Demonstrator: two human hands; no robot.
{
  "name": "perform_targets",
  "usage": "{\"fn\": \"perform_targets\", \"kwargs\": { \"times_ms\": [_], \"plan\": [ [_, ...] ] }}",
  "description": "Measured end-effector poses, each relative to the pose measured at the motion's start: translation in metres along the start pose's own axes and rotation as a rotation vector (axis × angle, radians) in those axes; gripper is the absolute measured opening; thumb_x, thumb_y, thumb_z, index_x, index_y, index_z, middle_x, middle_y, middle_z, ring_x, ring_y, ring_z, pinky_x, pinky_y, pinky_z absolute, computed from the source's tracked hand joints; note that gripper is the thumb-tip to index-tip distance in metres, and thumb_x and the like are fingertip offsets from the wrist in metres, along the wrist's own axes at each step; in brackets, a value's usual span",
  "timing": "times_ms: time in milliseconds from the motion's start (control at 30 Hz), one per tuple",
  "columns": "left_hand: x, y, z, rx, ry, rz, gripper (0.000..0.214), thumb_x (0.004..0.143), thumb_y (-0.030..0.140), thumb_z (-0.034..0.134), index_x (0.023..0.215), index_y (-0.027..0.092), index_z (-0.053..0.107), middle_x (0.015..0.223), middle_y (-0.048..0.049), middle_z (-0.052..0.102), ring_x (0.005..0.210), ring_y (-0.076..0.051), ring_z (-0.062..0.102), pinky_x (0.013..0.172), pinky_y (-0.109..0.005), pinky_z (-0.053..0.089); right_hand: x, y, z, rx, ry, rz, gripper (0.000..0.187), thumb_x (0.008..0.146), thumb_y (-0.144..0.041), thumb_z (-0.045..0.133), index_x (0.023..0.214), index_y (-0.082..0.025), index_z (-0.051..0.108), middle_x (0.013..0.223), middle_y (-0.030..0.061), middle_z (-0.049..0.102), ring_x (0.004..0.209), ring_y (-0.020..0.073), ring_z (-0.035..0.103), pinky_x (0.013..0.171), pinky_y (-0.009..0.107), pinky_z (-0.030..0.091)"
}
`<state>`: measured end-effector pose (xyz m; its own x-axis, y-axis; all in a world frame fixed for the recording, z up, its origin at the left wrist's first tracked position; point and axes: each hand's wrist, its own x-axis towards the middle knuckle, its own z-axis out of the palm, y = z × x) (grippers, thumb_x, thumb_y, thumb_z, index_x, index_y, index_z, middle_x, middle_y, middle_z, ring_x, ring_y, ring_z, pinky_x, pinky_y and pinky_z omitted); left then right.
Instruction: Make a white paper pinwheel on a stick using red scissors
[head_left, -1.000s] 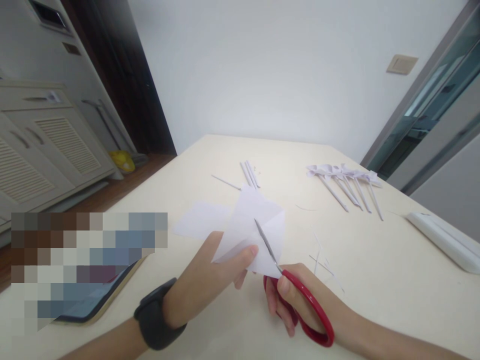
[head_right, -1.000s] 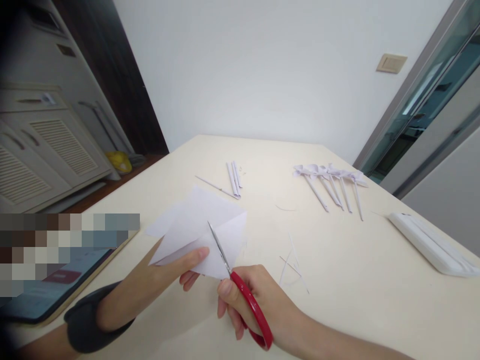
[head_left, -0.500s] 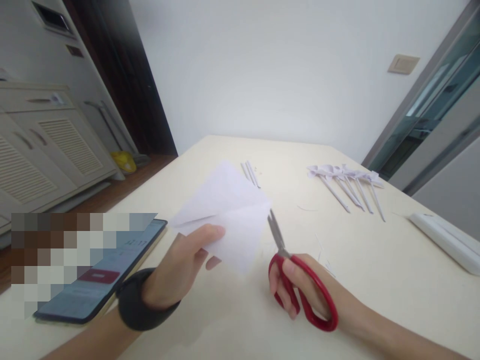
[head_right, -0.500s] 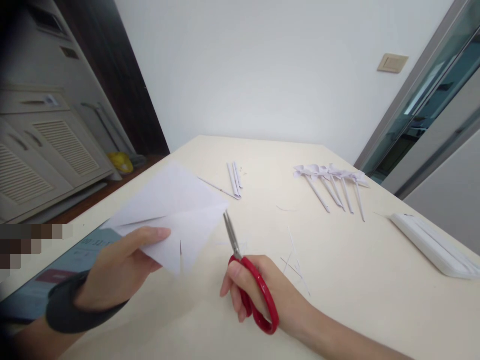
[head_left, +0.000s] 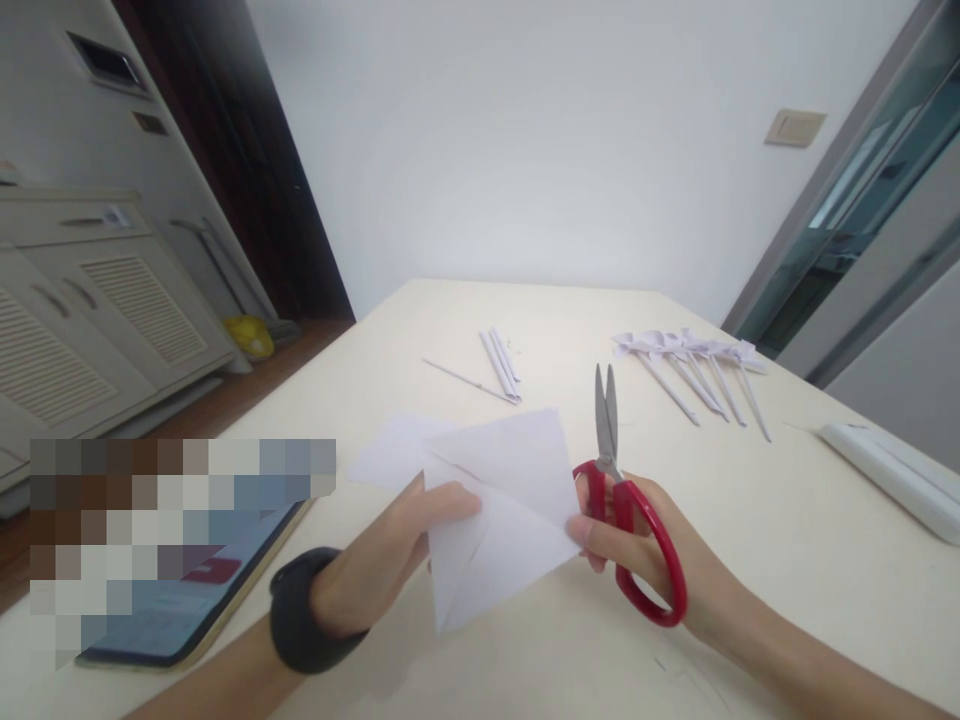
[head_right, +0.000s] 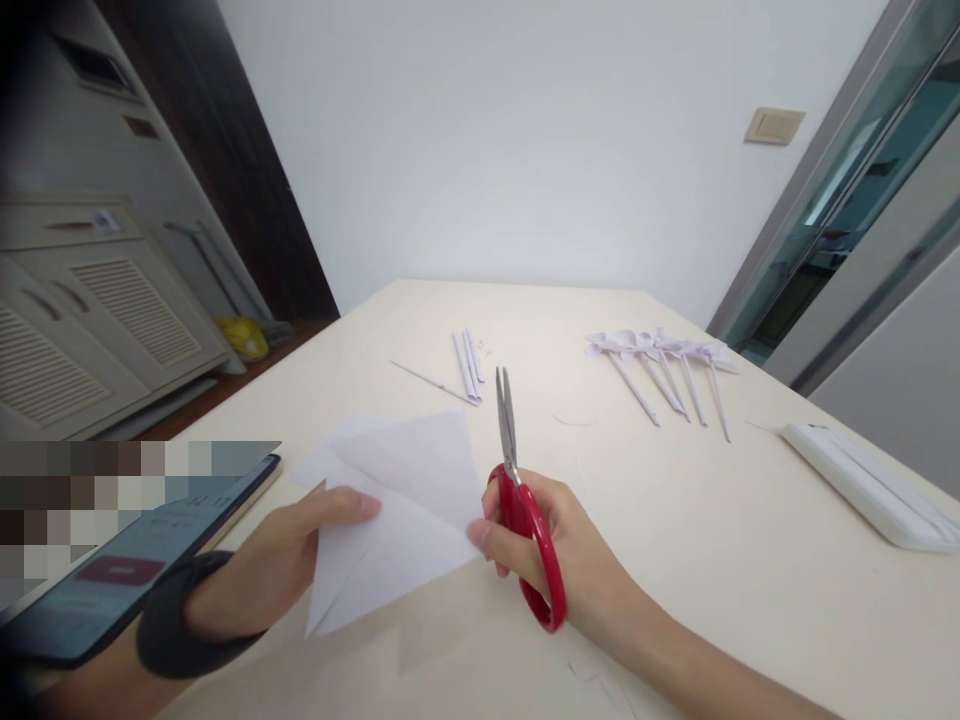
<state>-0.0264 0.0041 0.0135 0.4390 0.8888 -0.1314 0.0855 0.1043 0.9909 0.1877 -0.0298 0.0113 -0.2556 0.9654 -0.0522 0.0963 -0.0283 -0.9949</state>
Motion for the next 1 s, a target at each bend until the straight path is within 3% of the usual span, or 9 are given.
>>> {"fn": "perform_targets", "kwargs": {
  "times_ms": [100, 233, 300, 433, 667, 800, 1000],
  "plan": [
    [0.001, 0.003, 0.003, -0.149, -0.023, -0.013, 0.015, 0.081, 0.028, 0.049, 0.072, 0.019, 0.056, 0.063, 0.0016, 0.057, 0.059, -0.014, 0.054, 0.060, -0.025, 0.043, 0.000, 0.002, 0.001, 0.018, 0.080, 0.014, 0.019, 0.079, -0.028, 0.059, 0.069, -0.018, 0.047, 0.054, -0.0047, 0.048, 0.051, 0.0099, 0.046, 0.049, 0.022, 0.035],
    [0.004, 0.002, 0.010, 0.091, -0.181, 0.051, 0.039, 0.086, 0.034, 0.044, 0.051, 0.017, 0.048, 0.045, 0.0032, 0.044, 0.049, -0.012, 0.045, 0.061, -0.025, 0.040, 0.002, 0.003, 0.000, 0.079, 0.174, -0.016, 0.020, 0.082, -0.031, 0.057, 0.071, -0.019, 0.046, 0.057, -0.0035, 0.047, 0.056, 0.0109, 0.045, 0.054, 0.024, 0.035],
    [0.007, -0.002, 0.014, 0.160, -0.240, 0.084, 0.035, 0.086, 0.036, 0.045, 0.056, 0.017, 0.051, 0.042, 0.0043, 0.044, 0.048, -0.011, 0.045, 0.064, -0.025, 0.040, 0.002, 0.003, 0.000, 0.097, 0.201, -0.039, 0.020, 0.083, -0.031, 0.055, 0.071, -0.018, 0.045, 0.058, -0.0030, 0.047, 0.058, 0.0112, 0.045, 0.055, 0.024, 0.035],
    [0.010, -0.014, 0.021, 0.228, -0.232, 0.066, 0.025, 0.085, 0.038, 0.046, 0.076, 0.017, 0.056, 0.040, 0.0074, 0.045, 0.041, -0.010, 0.041, 0.054, -0.024, 0.036, 0.000, 0.004, 0.005, 0.073, 0.219, -0.069, 0.019, 0.083, -0.030, 0.053, 0.071, -0.018, 0.046, 0.058, -0.0027, 0.048, 0.057, 0.0113, 0.045, 0.055, 0.024, 0.036],
    [0.002, -0.013, 0.024, 0.411, -0.138, 0.043, 0.031, 0.088, 0.036, 0.037, 0.070, 0.019, 0.057, 0.044, 0.0054, 0.046, 0.052, -0.015, 0.050, 0.068, -0.027, 0.042, -0.003, 0.013, 0.016, 0.052, 0.119, -0.034, 0.019, 0.080, -0.031, 0.057, 0.069, -0.016, 0.051, 0.058, -0.0010, 0.053, 0.053, 0.0110, 0.048, 0.051, 0.023, 0.038],
    [-0.002, -0.011, 0.026, 0.521, -0.169, 0.012, 0.035, 0.085, 0.043, 0.041, 0.067, 0.018, 0.058, 0.047, 0.0032, 0.049, 0.053, -0.015, 0.051, 0.064, -0.027, 0.041, -0.003, 0.016, 0.018, 0.075, 0.122, -0.033, 0.015, 0.080, -0.026, 0.057, 0.070, -0.016, 0.052, 0.057, -0.0023, 0.053, 0.053, 0.0098, 0.048, 0.050, 0.021, 0.038],
    [0.000, -0.018, 0.029, 0.356, -0.151, 0.039, 0.035, 0.090, 0.037, 0.034, 0.072, 0.018, 0.058, 0.043, 0.0063, 0.044, 0.046, -0.012, 0.046, 0.059, -0.024, 0.040, -0.005, 0.016, 0.018, 0.045, 0.096, -0.047, 0.020, 0.081, -0.031, 0.057, 0.069, -0.015, 0.053, 0.060, -0.0018, 0.053, 0.054, 0.0093, 0.047, 0.049, 0.020, 0.037]
  ]
}}
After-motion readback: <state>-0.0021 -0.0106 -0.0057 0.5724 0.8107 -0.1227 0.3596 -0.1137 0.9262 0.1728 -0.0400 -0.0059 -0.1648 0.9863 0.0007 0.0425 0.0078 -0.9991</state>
